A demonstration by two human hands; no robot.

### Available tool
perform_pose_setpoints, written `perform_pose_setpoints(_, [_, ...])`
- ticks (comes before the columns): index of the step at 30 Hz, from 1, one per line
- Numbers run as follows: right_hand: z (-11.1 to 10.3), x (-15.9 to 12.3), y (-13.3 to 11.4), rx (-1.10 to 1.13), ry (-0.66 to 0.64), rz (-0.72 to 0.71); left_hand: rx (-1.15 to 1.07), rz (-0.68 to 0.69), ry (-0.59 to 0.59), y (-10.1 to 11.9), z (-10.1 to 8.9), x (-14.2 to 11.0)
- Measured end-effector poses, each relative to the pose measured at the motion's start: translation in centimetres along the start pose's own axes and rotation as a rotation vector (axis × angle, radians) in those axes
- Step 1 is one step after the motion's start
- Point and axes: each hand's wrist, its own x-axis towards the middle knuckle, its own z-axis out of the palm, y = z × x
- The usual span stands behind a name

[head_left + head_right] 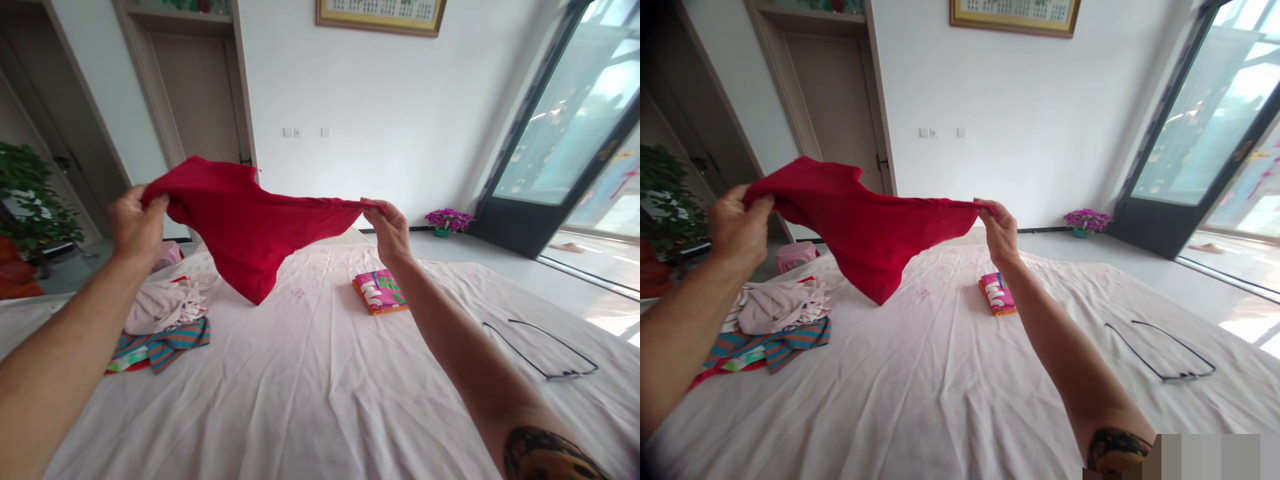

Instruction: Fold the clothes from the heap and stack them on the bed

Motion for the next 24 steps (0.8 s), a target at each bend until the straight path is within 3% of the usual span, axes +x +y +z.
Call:
perform_pose_setpoints(2, [-1.1, -2.2, 0.0, -0.032, -0.057, 0.017, 0.230, 0.071, 0.025, -0.4, -1.0, -2.3])
perform_pose_setpoints(4, [-2.5, -5.3, 1.4, -0.083, -0.148, 0.087, 0.334, 0.001, -0.075, -2.6, -1.7, -6.1])
perform_pose_setpoints(7, [-4.9, -10.6, 5.0, -0.134, -0.358, 0.309, 0.329, -0.110, -0.356, -8.2, -2.1, -12.8])
perform_pose_setpoints(11, [-8.1, -17.0, 9.5, -0.241, -0.571, 0.422, 0.368, -0.017, -0.773, -14.9, -2.7, -21.0])
perform_pose_setpoints(13, [-9.6, -19.1, 10.2, -0.390, -0.684, 0.421, 0.398, 0.006, -0.821, -16.2, -3.2, -23.6])
perform_pose_setpoints(18, [-11.6, -20.8, 7.3, -0.561, -0.803, 0.281, 0.477, 0.112, -0.797, -14.8, -5.2, -25.4])
perform_pose_setpoints(21, [-12.1, -20.8, 4.7, -0.596, -0.889, 0.195, 0.503, 0.183, -0.856, -13.1, -6.5, -25.6])
perform_pose_setpoints(24, [-12.6, -20.7, 2.8, -0.647, -1.008, 0.179, 0.529, 0.143, -0.960, -11.5, -7.5, -26.2])
